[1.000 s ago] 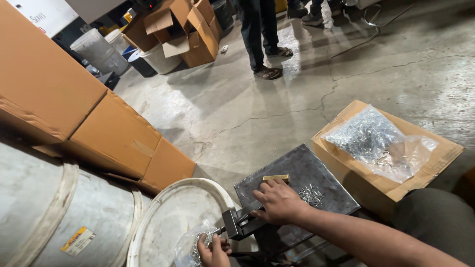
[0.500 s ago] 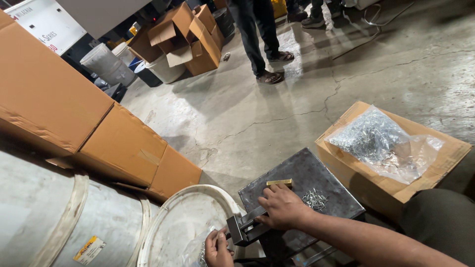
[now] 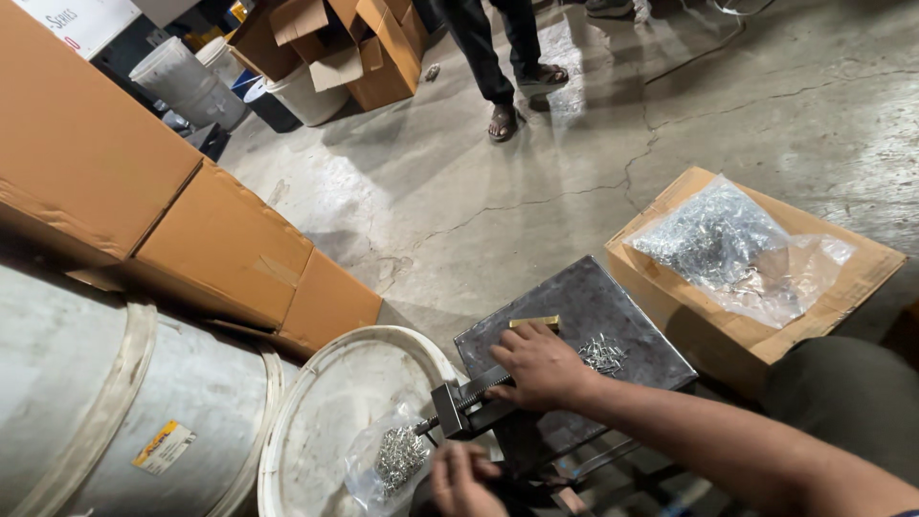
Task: The person picks up metal pins from a container and inserts them into a metal block held by a vise, using a small wooden tool to press or tap them into place.
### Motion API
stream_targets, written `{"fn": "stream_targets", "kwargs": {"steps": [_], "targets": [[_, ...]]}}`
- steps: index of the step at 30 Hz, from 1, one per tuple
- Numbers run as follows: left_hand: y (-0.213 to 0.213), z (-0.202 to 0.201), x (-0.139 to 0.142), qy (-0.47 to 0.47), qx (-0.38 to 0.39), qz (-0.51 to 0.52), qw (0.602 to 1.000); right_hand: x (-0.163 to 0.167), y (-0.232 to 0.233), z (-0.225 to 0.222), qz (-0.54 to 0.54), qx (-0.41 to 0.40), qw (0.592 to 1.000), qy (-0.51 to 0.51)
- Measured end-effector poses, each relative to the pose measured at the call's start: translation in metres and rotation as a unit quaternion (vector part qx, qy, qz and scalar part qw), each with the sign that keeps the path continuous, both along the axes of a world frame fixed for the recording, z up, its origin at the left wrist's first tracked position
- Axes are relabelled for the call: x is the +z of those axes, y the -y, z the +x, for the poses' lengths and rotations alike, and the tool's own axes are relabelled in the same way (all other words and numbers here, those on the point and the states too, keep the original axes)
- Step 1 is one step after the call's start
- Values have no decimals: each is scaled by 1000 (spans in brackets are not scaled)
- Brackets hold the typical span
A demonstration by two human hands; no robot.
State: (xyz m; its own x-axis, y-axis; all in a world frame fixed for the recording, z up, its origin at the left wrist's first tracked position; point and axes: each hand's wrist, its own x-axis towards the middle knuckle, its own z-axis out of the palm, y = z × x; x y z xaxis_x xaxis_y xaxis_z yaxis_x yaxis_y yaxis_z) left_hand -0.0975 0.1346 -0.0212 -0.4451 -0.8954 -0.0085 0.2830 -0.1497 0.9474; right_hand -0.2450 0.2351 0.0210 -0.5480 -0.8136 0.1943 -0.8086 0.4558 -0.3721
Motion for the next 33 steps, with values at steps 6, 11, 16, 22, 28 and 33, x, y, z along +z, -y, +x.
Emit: {"fn": "stream_targets", "kwargs": {"steps": [6, 11, 16, 22, 28, 33], "targets": [[-50, -12, -2, -6, -238, 380, 894, 2, -27, 1, 5, 17, 1000, 5], [-55, -40, -14, -23, -304, 477, 825, -8, -40, -4, 7, 47, 998, -34], [-51, -60, -37, -44, -335, 496, 800, -18, -38, -5, 3, 46, 998, -43], [-51, -60, -47, 12, -239, 476, 846, -31, -39, -4, -18, 52, 990, -131], [-47, -58, -82, -39, -253, 521, 814, -47, -44, 4, 156, 98, 935, -302], [-46, -55, -109, -96, -289, 554, 775, -44, -51, 21, -21, 34, 980, -194]]}}
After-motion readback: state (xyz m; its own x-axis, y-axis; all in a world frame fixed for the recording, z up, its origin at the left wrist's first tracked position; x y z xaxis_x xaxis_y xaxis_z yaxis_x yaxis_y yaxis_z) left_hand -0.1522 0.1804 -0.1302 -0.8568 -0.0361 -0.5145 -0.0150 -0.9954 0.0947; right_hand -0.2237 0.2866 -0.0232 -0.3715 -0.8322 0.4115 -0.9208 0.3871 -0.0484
